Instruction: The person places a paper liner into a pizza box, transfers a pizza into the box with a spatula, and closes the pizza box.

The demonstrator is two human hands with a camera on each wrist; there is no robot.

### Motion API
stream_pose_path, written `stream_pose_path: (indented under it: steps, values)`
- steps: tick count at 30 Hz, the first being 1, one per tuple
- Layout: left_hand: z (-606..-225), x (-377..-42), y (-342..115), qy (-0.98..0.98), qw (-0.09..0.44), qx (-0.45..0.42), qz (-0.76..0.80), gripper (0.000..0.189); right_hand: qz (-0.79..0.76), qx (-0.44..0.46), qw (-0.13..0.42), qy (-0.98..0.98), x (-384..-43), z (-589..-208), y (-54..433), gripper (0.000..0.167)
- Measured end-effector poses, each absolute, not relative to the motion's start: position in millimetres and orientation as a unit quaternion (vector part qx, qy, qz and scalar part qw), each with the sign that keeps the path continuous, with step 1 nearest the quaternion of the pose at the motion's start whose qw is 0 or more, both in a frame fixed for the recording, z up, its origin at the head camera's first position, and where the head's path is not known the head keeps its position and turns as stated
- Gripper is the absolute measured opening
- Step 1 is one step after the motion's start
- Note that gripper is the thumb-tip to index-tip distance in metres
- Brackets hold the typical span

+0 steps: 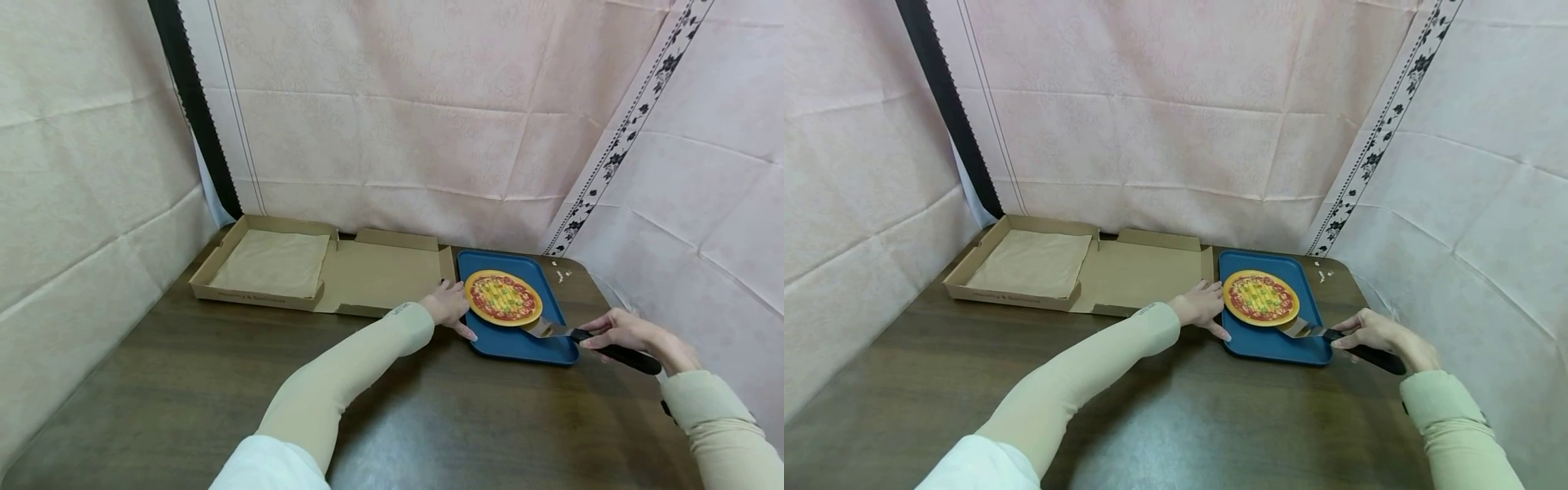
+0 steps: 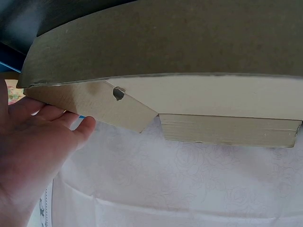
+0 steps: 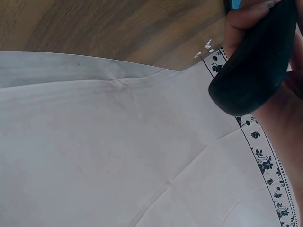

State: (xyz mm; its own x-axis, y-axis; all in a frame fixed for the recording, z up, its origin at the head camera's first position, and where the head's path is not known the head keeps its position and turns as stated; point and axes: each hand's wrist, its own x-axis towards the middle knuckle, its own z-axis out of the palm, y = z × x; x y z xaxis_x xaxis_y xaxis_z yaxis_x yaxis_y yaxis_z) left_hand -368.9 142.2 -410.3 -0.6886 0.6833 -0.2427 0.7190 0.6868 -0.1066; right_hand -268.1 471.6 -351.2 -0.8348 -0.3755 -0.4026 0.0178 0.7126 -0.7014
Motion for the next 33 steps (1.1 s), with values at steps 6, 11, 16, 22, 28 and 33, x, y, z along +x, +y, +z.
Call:
stream_pose_path:
  steps: [6,11,16,22,28,33]
  values:
    - [-412.2,-369.7,142.7,0.914,0.088,0.386,-0.094,0.098,-0.369,-0.094,0.269,0.885,-268.4,-352.9,469.6,0.054]
    - [-412.9,-369.8,142.5,0.914,0.086,0.386,-0.087,0.099,-0.367,-0.106,0.264,0.886,-269.6,-353.3,467.7,0.053]
    - [-412.5,-370.2,143.0,0.915,0.087,0.383,-0.089,0.099,-0.37,-0.107,0.263,0.885,-272.2,-354.6,464.2,0.054]
    - [-412.9,-369.3,143.1,0.916,0.087,0.381,-0.092,0.096,-0.377,-0.093,0.268,0.882,-275.1,-356.9,457.9,0.057]
    - [-413.3,-369.5,144.0,0.915,0.087,0.382,-0.098,0.095,-0.384,-0.092,0.266,0.879,-276.6,-358.3,454.7,0.054]
    - [-412.7,-370.0,144.0,0.914,0.089,0.381,-0.105,0.093,-0.388,-0.08,0.264,0.879,-278.7,-361.2,451.9,0.055]
